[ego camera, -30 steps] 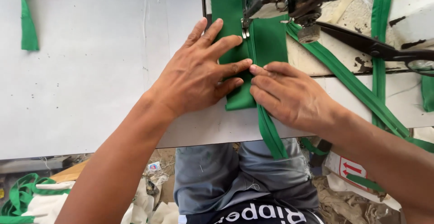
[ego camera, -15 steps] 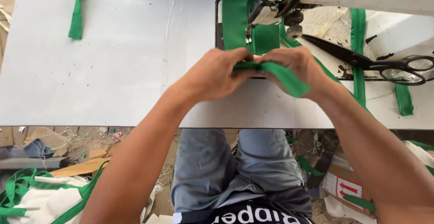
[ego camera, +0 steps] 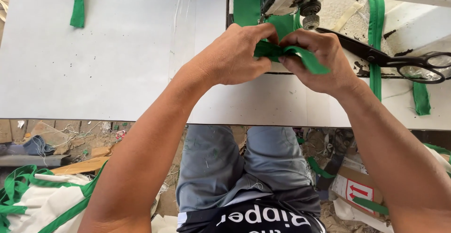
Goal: Sewing green fabric strips using an industrial sewing machine to create bag components.
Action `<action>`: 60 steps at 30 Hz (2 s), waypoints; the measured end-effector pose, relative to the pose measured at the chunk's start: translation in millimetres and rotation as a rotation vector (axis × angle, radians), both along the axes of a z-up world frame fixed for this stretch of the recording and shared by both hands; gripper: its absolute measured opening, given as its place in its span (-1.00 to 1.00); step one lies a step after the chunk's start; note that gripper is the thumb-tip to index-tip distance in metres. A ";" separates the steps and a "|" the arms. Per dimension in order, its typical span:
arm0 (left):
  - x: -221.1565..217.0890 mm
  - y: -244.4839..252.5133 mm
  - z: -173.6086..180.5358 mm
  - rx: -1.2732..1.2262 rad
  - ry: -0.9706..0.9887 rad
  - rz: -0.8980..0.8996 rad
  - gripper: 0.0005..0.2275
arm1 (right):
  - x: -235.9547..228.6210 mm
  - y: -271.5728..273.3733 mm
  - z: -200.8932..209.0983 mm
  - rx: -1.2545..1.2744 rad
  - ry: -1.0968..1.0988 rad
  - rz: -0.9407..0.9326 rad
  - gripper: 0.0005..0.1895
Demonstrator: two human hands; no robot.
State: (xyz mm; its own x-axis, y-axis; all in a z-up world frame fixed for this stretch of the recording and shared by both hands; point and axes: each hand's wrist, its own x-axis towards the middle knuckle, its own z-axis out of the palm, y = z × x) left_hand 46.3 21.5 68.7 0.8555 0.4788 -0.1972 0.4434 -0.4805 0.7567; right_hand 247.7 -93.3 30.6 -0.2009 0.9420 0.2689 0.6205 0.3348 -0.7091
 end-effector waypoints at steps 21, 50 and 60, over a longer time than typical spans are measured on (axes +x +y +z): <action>18.4 8.4 -23.5 0.071 -0.185 0.072 -0.84 | 6.6 9.9 1.3 -0.192 0.040 -0.242 -0.93; -21.2 -27.9 -45.1 0.549 -0.620 -0.120 -0.94 | -27.8 -26.4 -38.8 0.643 -0.527 -0.100 -0.81; -18.6 -21.1 -84.2 0.715 -0.543 -0.111 -0.95 | -49.2 -32.8 -53.1 0.632 -0.470 -0.104 -0.87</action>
